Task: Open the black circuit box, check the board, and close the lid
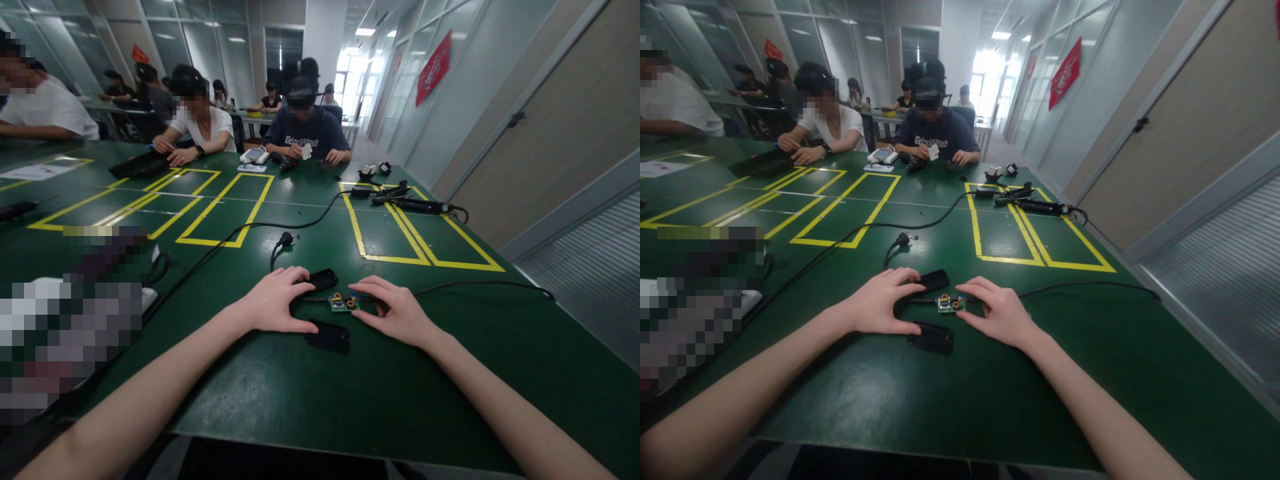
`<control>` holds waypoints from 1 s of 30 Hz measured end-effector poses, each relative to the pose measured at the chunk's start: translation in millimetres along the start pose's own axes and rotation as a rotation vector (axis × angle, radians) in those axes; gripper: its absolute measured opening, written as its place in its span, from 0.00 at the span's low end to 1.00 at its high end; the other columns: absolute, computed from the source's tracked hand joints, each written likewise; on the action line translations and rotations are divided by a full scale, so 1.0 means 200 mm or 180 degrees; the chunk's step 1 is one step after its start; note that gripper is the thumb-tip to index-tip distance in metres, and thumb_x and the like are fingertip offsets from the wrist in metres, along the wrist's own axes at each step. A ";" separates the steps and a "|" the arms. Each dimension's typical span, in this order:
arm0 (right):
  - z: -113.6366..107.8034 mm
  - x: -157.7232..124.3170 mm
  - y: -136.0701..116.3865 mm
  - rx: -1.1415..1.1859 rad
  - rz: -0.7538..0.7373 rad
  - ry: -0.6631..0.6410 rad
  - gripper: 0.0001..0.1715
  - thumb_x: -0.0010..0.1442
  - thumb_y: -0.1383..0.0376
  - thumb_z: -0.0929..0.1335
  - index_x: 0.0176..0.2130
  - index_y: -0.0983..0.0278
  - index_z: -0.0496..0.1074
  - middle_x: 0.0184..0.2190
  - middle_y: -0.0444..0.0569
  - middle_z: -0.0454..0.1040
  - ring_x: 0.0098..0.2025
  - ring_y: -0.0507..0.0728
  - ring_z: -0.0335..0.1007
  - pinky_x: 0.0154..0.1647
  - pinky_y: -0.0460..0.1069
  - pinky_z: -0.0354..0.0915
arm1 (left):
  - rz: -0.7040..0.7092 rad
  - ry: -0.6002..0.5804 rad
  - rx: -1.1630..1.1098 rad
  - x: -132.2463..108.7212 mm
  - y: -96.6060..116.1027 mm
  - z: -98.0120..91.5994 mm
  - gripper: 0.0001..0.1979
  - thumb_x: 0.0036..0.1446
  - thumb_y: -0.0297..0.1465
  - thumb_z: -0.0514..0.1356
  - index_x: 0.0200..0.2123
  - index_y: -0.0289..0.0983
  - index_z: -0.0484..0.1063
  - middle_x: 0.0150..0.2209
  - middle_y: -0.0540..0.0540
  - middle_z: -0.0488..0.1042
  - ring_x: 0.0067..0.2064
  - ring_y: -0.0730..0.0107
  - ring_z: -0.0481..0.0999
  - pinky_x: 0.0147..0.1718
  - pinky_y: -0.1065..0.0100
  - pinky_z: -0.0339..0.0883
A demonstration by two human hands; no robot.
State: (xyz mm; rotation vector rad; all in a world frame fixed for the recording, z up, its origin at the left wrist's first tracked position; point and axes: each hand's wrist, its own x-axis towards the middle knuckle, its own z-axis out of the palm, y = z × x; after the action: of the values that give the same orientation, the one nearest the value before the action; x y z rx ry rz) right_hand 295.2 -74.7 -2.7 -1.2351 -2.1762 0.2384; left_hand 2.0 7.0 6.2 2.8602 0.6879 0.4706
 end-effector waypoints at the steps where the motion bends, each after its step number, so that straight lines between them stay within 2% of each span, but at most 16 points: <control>1: -0.02 0.00 0.01 -0.0032 0.0045 -0.0040 0.20 0.62 0.59 0.73 0.53 0.58 0.77 0.45 0.50 0.79 0.22 0.50 0.67 0.25 0.48 0.70 | 0.0011 -0.0021 -0.0014 0.00 0.00 0.00 0.38 0.52 0.59 0.68 0.57 0.38 0.76 0.58 0.36 0.71 0.56 0.48 0.75 0.56 0.52 0.69; 5: -0.10 0.00 0.06 0.0121 0.0150 -0.0164 0.14 0.60 0.64 0.70 0.47 0.60 0.77 0.39 0.49 0.77 0.32 0.55 0.74 0.28 0.48 0.70 | 0.0001 -0.0053 -0.0054 0.00 0.00 -0.01 0.38 0.52 0.59 0.68 0.56 0.36 0.76 0.58 0.35 0.72 0.55 0.47 0.76 0.55 0.52 0.70; 8: -0.13 -0.01 0.10 0.0341 0.0256 -0.0142 0.07 0.61 0.66 0.67 0.40 0.61 0.76 0.35 0.48 0.77 0.33 0.55 0.75 0.32 0.49 0.73 | 0.0015 -0.0052 -0.0077 0.00 0.00 -0.01 0.37 0.52 0.58 0.68 0.55 0.36 0.77 0.58 0.35 0.72 0.55 0.47 0.76 0.56 0.52 0.70; 12: -0.14 -0.01 0.13 0.0466 0.0288 -0.0187 0.07 0.64 0.65 0.68 0.37 0.61 0.78 0.35 0.49 0.79 0.35 0.57 0.77 0.36 0.51 0.74 | -0.0011 -0.0053 -0.0077 0.00 0.00 0.00 0.36 0.53 0.57 0.68 0.55 0.37 0.76 0.58 0.35 0.72 0.56 0.47 0.75 0.57 0.52 0.69; 20: -0.03 0.01 0.06 0.0597 0.0125 -0.0183 0.09 0.67 0.64 0.69 0.39 0.62 0.80 0.37 0.51 0.80 0.38 0.57 0.78 0.36 0.51 0.74 | 0.0021 0.0005 -0.0050 0.00 0.01 0.02 0.36 0.56 0.55 0.67 0.59 0.38 0.73 0.58 0.37 0.71 0.56 0.49 0.74 0.56 0.52 0.69; 25: 0.07 0.08 -0.02 0.0540 -0.0092 -0.0172 0.09 0.69 0.66 0.67 0.39 0.62 0.79 0.37 0.51 0.79 0.38 0.57 0.78 0.38 0.50 0.73 | -0.0021 -0.0019 0.0007 0.00 0.02 0.02 0.23 0.60 0.45 0.65 0.54 0.39 0.74 0.57 0.39 0.72 0.55 0.52 0.75 0.56 0.54 0.69; 30: 0.09 0.14 -0.05 0.0126 -0.0295 -0.0321 0.10 0.69 0.69 0.66 0.39 0.62 0.77 0.38 0.51 0.78 0.38 0.56 0.77 0.39 0.50 0.71 | -0.0170 0.0014 -0.0047 0.00 0.00 0.01 0.16 0.60 0.37 0.64 0.49 0.38 0.75 0.57 0.39 0.73 0.56 0.53 0.76 0.54 0.55 0.70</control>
State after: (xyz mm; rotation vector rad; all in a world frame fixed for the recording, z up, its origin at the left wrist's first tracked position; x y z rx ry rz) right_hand 267.6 -55.1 -0.7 -1.1188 -2.2971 0.3097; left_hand 2.6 6.3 4.7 2.8200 0.7563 0.4724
